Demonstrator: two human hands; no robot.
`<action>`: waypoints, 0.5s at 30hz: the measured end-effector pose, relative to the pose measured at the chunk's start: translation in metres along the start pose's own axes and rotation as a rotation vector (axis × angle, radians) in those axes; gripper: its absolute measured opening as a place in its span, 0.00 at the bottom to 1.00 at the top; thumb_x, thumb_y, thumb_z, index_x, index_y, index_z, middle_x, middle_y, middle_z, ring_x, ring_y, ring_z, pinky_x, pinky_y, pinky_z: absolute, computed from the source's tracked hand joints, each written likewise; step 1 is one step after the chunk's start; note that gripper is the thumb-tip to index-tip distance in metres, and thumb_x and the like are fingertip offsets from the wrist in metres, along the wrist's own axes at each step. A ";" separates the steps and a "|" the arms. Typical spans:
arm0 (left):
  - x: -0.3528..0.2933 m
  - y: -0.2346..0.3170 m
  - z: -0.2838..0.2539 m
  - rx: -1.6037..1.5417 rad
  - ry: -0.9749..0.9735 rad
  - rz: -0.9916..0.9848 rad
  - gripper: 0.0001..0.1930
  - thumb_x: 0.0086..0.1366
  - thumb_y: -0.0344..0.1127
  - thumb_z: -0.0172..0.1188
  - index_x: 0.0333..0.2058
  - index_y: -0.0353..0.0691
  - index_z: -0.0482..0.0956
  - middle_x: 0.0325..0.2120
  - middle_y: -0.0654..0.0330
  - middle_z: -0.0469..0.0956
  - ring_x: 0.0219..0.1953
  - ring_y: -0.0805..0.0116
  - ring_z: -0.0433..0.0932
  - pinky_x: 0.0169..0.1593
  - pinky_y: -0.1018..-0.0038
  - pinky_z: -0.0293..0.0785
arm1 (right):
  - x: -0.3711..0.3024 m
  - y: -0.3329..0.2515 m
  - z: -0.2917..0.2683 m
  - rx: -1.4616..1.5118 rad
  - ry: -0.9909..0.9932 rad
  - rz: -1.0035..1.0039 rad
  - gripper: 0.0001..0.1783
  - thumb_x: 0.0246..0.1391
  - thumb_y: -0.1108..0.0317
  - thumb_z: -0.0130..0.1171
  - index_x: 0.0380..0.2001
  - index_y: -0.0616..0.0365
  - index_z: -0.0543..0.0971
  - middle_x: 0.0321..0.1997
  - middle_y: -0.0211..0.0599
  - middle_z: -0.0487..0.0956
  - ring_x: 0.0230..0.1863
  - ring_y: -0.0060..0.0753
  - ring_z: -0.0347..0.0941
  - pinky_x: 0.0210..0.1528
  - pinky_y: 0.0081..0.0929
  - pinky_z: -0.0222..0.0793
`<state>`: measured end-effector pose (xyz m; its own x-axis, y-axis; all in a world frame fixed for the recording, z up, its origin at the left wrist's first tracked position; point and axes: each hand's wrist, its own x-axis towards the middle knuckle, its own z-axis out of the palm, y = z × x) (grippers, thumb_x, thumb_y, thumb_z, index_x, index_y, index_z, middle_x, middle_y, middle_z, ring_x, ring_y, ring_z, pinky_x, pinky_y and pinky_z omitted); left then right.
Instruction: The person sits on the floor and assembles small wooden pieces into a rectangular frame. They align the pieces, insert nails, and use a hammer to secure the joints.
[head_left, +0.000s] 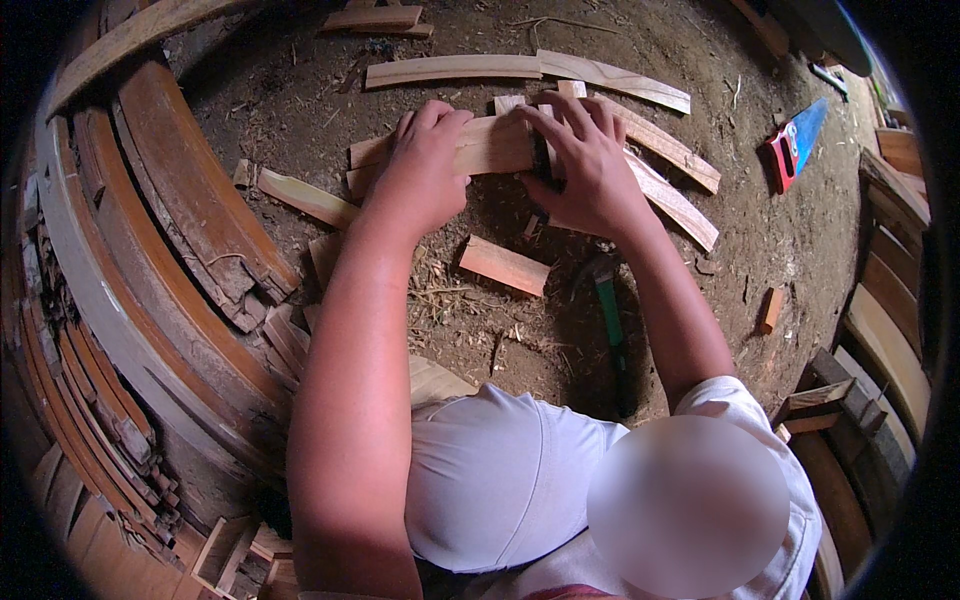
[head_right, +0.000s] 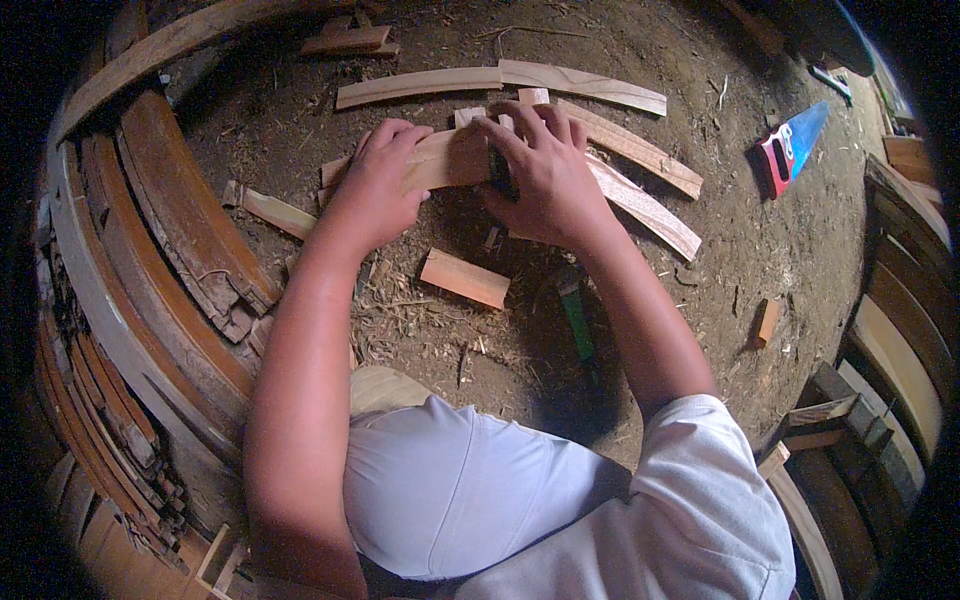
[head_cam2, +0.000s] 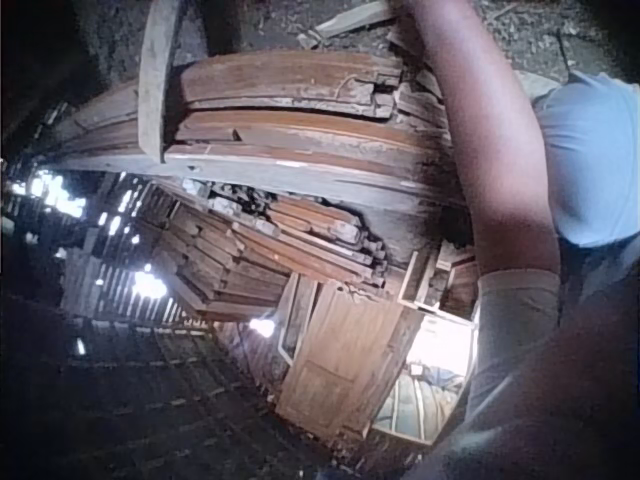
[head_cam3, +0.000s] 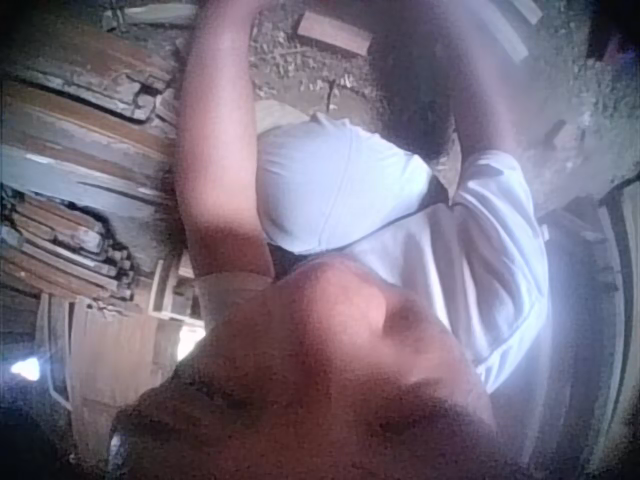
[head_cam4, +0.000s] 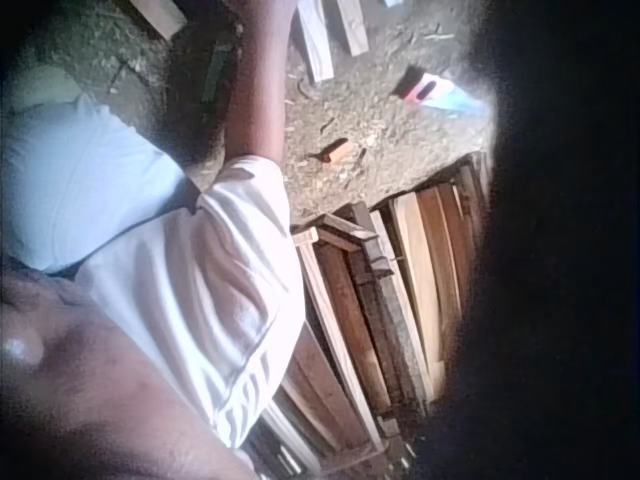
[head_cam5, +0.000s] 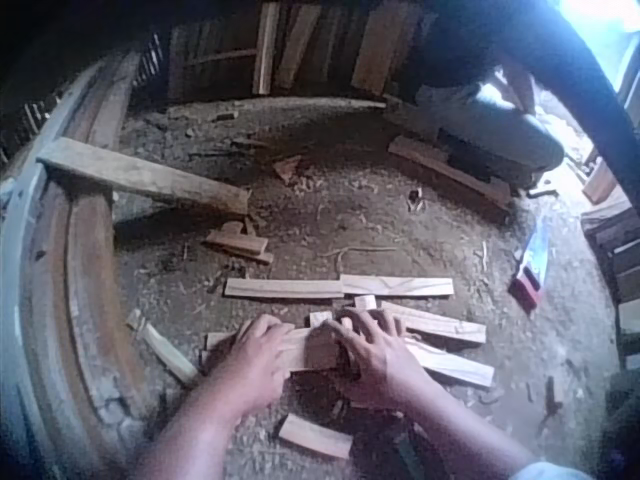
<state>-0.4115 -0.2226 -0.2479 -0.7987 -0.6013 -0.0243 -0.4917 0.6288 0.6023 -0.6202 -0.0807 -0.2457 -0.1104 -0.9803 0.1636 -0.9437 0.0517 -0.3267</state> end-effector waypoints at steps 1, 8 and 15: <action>0.000 -0.001 0.001 -0.015 0.005 0.009 0.36 0.56 0.23 0.75 0.64 0.36 0.76 0.62 0.48 0.74 0.66 0.42 0.74 0.73 0.54 0.71 | 0.000 0.000 -0.001 0.015 0.007 -0.016 0.51 0.44 0.55 0.80 0.74 0.45 0.74 0.75 0.45 0.71 0.74 0.63 0.64 0.75 0.61 0.61; 0.000 -0.004 0.003 -0.027 0.016 0.034 0.36 0.55 0.22 0.76 0.64 0.36 0.76 0.62 0.48 0.73 0.65 0.40 0.74 0.72 0.54 0.71 | -0.004 0.007 0.003 0.032 0.035 -0.089 0.48 0.43 0.56 0.79 0.71 0.48 0.74 0.75 0.42 0.74 0.76 0.57 0.65 0.75 0.59 0.61; -0.001 -0.006 0.002 -0.054 0.003 0.019 0.37 0.55 0.22 0.75 0.65 0.37 0.75 0.62 0.47 0.73 0.66 0.40 0.74 0.73 0.55 0.71 | -0.002 0.000 -0.002 0.083 0.043 -0.026 0.49 0.44 0.53 0.81 0.70 0.52 0.73 0.74 0.45 0.74 0.76 0.58 0.65 0.75 0.59 0.60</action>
<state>-0.4084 -0.2246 -0.2529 -0.8064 -0.5912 -0.0097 -0.4570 0.6128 0.6447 -0.6209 -0.0781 -0.2445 -0.1012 -0.9720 0.2119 -0.9176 0.0089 -0.3973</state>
